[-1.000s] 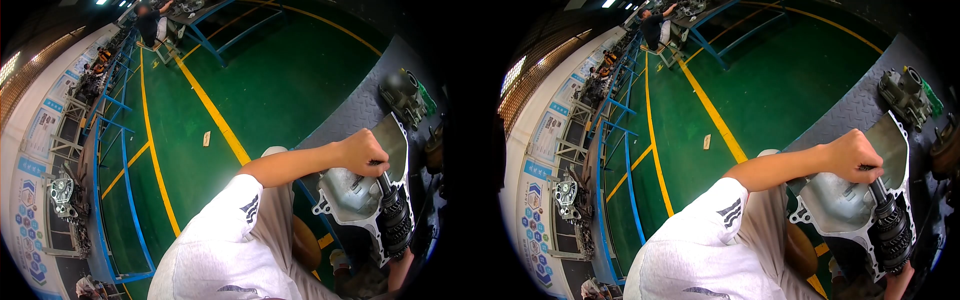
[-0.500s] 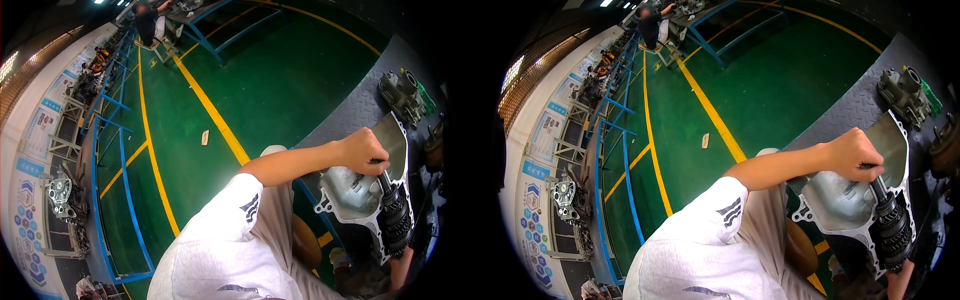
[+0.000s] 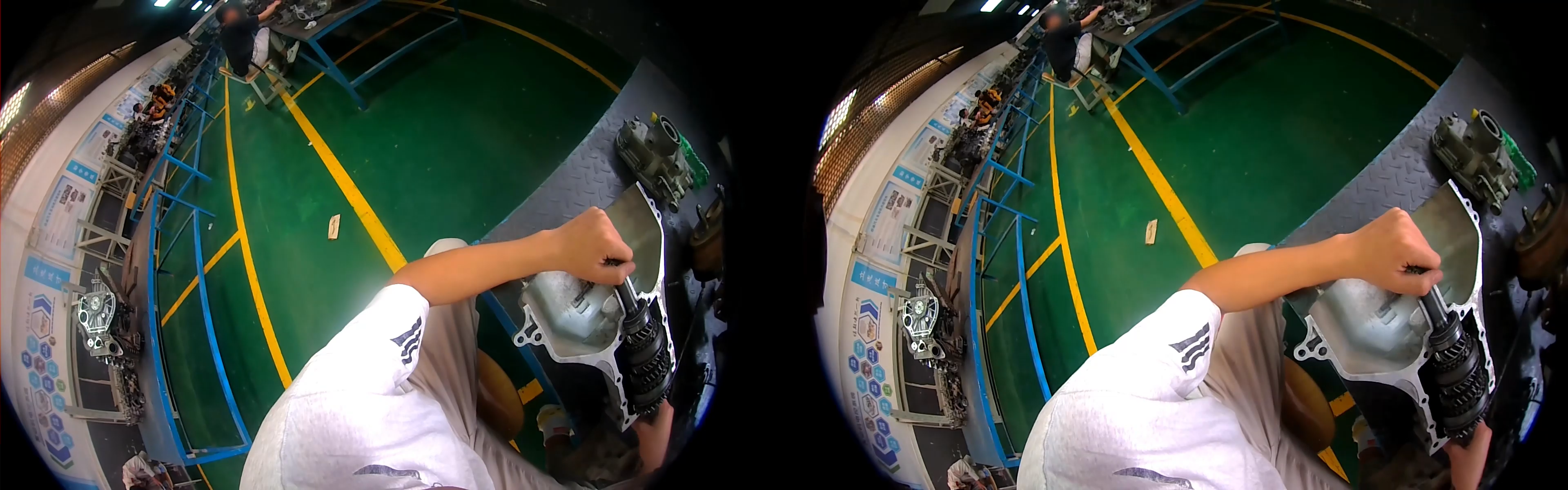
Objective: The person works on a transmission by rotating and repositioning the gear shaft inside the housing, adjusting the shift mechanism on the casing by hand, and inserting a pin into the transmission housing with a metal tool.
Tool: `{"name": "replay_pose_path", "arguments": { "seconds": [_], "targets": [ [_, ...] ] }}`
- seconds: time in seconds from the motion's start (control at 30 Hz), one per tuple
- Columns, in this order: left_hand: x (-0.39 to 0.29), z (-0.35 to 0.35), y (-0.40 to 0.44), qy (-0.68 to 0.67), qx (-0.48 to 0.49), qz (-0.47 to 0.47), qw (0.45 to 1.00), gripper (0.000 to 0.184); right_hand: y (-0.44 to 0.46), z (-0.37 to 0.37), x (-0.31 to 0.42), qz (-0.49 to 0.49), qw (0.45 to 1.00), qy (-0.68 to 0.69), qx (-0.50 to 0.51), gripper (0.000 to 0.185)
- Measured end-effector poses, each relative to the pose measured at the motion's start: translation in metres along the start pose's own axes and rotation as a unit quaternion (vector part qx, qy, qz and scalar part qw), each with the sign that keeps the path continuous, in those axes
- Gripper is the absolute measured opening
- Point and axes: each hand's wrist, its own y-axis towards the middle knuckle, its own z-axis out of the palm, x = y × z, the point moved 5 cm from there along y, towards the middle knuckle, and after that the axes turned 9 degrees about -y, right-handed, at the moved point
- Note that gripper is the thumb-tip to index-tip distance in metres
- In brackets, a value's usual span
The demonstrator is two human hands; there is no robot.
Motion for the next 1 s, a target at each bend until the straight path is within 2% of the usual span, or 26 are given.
{"name": "replay_pose_path", "arguments": {
  "seconds": [0.1, 0.17, 0.2, 0.23, 0.33, 0.47, 0.53, 0.67, 0.77, 0.83, 0.9, 0.97, 1.0],
  "targets": [
    [0.000, -0.001, -0.001, 0.012, 0.002, 0.004, 1.000, 0.034, 0.000, -0.007, -0.024, 0.020, 0.999, 0.023, 0.032, 0.047],
    [0.000, 0.000, -0.001, 0.017, 0.003, 0.006, 1.000, 0.035, -0.004, -0.008, -0.033, 0.139, 0.963, 0.154, 0.174, 0.039],
    [0.000, 0.000, -0.001, 0.012, -0.002, 0.007, 1.000, 0.035, -0.004, -0.006, -0.046, 0.119, 0.967, 0.154, 0.164, 0.019],
    [0.000, 0.000, -0.001, 0.008, -0.005, 0.009, 1.000, 0.035, -0.003, -0.008, -0.059, 0.119, 0.967, 0.153, 0.164, 0.019],
    [0.000, 0.000, -0.001, 0.008, -0.009, 0.012, 1.000, 0.035, 0.000, -0.006, -0.104, 0.228, 0.947, 0.163, 0.154, 0.011],
    [0.000, 0.000, -0.001, 0.009, -0.003, 0.009, 1.000, 0.034, 0.003, -0.010, -0.129, 0.236, 0.933, 0.205, 0.178, 0.016],
    [0.000, 0.000, -0.001, 0.011, 0.000, 0.003, 1.000, 0.034, 0.004, -0.009, -0.122, 0.183, 0.931, 0.213, 0.232, 0.025],
    [0.002, 0.000, -0.001, 0.008, -0.005, 0.004, 1.000, 0.035, 0.001, -0.007, -0.134, 0.105, 0.928, 0.274, 0.231, 0.033],
    [0.001, 0.000, -0.002, 0.021, -0.001, 0.002, 1.000, 0.035, 0.002, -0.003, -0.154, 0.105, 0.941, 0.233, 0.224, 0.037],
    [0.003, 0.001, -0.002, 0.019, 0.003, 0.006, 1.000, 0.035, 0.004, -0.001, -0.171, 0.115, 0.961, 0.176, 0.179, 0.036],
    [0.003, 0.001, -0.002, 0.015, -0.003, 0.004, 1.000, 0.035, 0.001, 0.002, -0.168, 0.094, 0.962, 0.183, 0.181, 0.037],
    [0.003, 0.002, -0.002, 0.008, -0.010, 0.004, 1.000, 0.035, -0.006, -0.001, -0.165, 0.113, 0.983, 0.108, 0.095, 0.039],
    [0.004, 0.002, -0.003, 0.010, -0.010, 0.005, 1.000, 0.035, -0.010, -0.007, -0.159, 0.130, 0.982, 0.059, 0.124, 0.048]
  ]
}}
